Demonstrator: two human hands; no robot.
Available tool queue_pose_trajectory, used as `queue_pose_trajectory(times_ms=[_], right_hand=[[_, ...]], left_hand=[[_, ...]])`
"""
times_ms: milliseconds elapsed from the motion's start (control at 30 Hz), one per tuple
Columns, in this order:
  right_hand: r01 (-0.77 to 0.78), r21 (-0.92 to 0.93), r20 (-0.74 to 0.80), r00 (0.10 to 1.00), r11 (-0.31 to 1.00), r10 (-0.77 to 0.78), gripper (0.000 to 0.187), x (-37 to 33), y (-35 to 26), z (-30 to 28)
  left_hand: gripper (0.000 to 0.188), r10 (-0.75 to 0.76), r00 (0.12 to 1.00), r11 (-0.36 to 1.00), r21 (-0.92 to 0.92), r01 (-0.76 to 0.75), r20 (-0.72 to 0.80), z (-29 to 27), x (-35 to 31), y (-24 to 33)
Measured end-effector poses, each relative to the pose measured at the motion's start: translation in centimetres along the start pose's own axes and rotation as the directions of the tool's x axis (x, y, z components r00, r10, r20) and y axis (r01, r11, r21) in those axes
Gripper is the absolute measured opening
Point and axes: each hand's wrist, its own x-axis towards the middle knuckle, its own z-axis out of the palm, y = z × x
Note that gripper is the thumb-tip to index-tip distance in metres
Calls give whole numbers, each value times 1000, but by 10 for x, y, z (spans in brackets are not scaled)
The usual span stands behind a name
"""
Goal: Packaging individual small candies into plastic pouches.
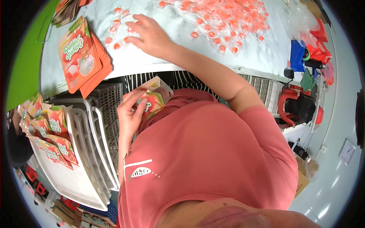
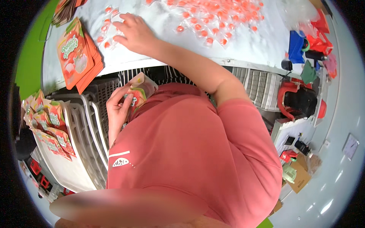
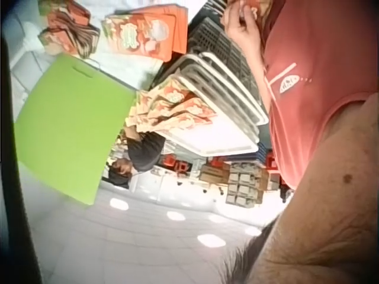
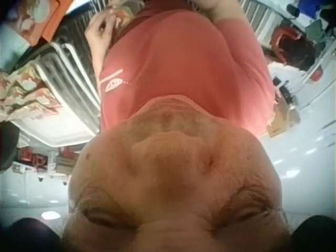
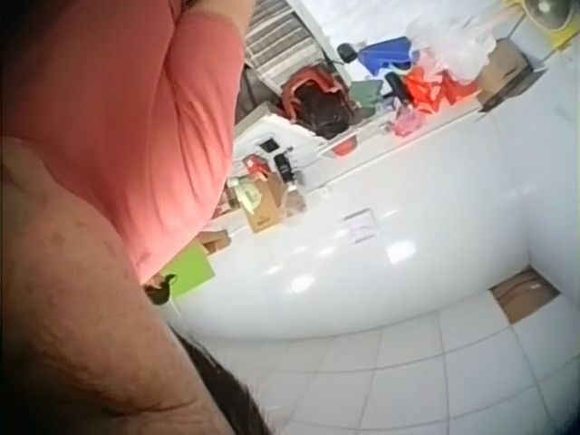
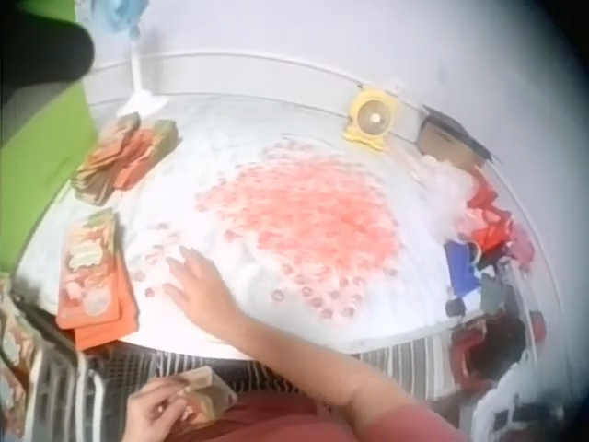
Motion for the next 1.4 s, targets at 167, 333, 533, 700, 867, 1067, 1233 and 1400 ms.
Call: queue_pose_trajectory(times_ms=[167,333,533,700,867,1067,1233,1400], right_hand=[[-86,35,-104,991,996,89,42,-53,28,-73],[-153,-494,-30,987,856,159,35,-78,52,-97],[14,-256,-3,1000,967,-15,33,-87,31,-78],[-149,-124,-177,976,981,126,33,-94,41,-119],[-257,-281,-185,960,925,211,30,-108,50,-136],[-196,-109,-150,972,975,178,28,-101,30,-122],[-193,19,-283,940,981,190,30,-98,48,-124],[-181,-191,-166,975,965,150,35,-97,31,-79]], left_hand=[[21,5,1000,1000,6,-5,13,1,3,-4],[21,-44,996,999,36,41,83,3,9,4],[21,-49,997,999,-6,49,65,7,8,4],[20,-3,999,999,35,1,53,7,2,5],[20,12,998,1000,24,-13,65,8,4,5],[19,14,998,1000,9,-14,63,12,3,7],[19,-8,999,1000,20,7,47,12,-1,11],[20,-11,997,999,41,8,81,15,1,11]])
